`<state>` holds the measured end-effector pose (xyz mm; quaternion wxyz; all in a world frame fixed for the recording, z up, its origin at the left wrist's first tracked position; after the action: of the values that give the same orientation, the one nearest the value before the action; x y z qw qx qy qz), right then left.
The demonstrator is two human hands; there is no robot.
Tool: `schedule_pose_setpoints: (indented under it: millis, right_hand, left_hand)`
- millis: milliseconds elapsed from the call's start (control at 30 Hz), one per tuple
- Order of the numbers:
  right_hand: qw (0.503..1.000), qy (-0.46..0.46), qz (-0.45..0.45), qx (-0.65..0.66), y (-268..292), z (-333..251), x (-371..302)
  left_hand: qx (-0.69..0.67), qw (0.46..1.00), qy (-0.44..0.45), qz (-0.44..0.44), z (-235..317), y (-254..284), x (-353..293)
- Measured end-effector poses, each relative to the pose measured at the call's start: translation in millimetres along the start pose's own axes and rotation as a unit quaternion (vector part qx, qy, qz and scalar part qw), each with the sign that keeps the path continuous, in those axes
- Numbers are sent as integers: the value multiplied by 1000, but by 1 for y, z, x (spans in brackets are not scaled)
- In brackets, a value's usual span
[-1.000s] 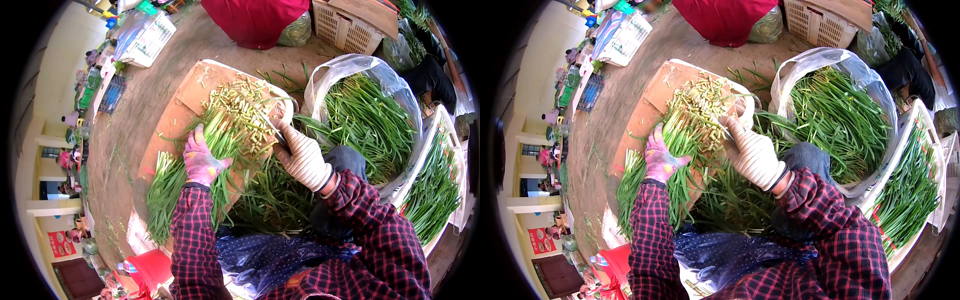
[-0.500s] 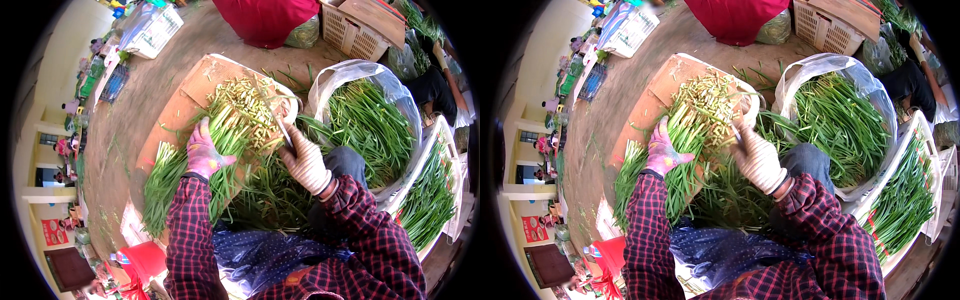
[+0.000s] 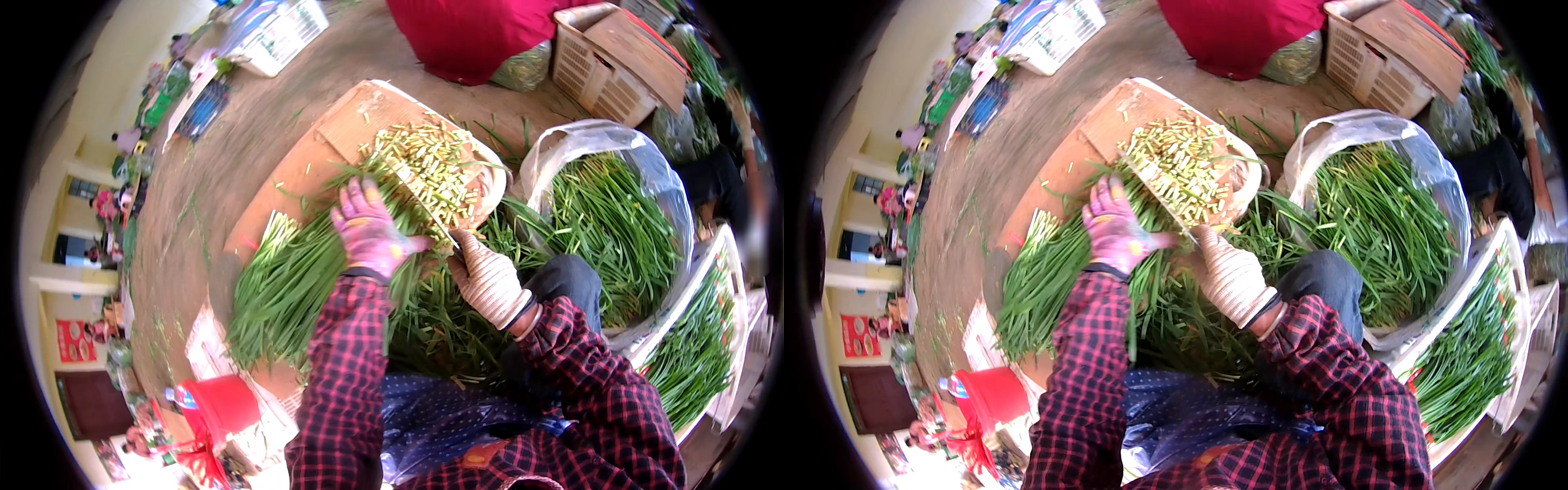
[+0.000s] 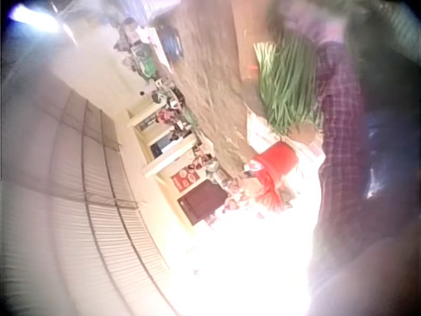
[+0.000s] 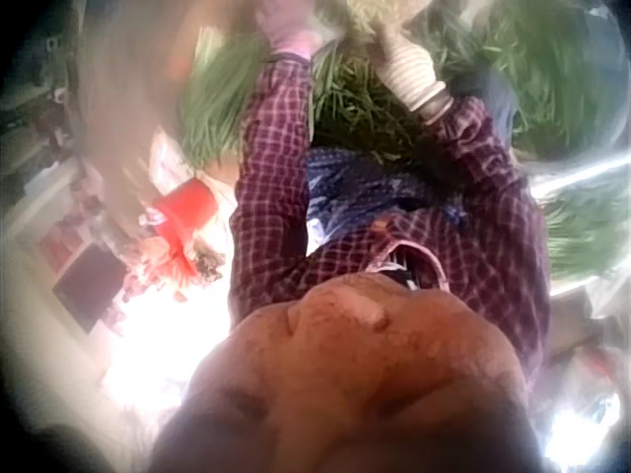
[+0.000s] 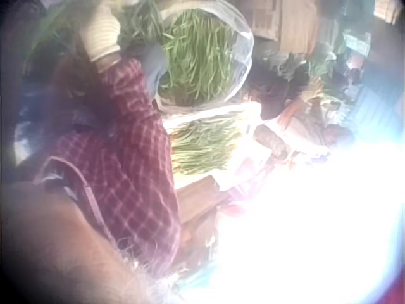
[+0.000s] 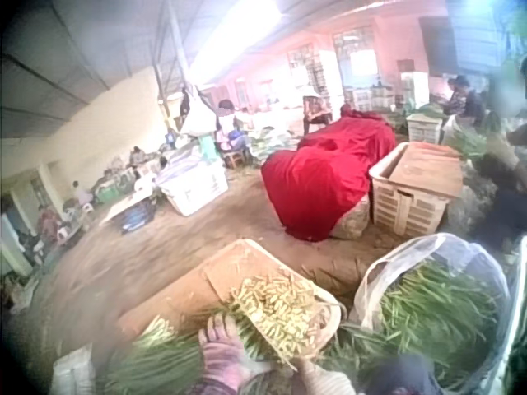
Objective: The person cuts the roots of green onions using a knife, then gathers and aligns them into a bunch before tying them with a red tie.
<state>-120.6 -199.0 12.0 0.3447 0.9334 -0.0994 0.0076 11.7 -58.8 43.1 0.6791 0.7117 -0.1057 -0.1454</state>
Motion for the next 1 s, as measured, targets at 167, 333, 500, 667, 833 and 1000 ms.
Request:
schedule_pose_setpoints:
  millis: [167,333,500,667,833,1000]
  right_hand:
    - [999,13,-13,-26,7,5,3]
    - [999,38,9,-34,18,-2,10]
    - [985,90,-30,-147,32,1,28]
    - [984,76,-65,-147,43,-1,29]
    - [976,83,-136,-151,53,1,43]
    - [954,6,-212,-214,59,-11,64]
  left_hand:
    - [56,998,-3,37,4,-17,3]
    - [-9,999,10,-47,-9,-1,20]
    - [26,992,5,-120,-18,3,38]
    - [34,996,8,-81,-17,-1,36]
    - [25,991,-8,-129,-23,5,40]
    - [18,990,-8,-140,-18,2,43]
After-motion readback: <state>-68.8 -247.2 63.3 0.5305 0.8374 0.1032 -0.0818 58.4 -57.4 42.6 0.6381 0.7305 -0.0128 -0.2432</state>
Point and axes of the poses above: each hand's wrist, its own x-axis towards the middle knuckle, its own y-axis out of the back of the hand, z = x × y, the point moved 1 cm from there along x, towards the middle knuckle, and after that the axes turned 3 degrees about -y, right-handed, at the moved point
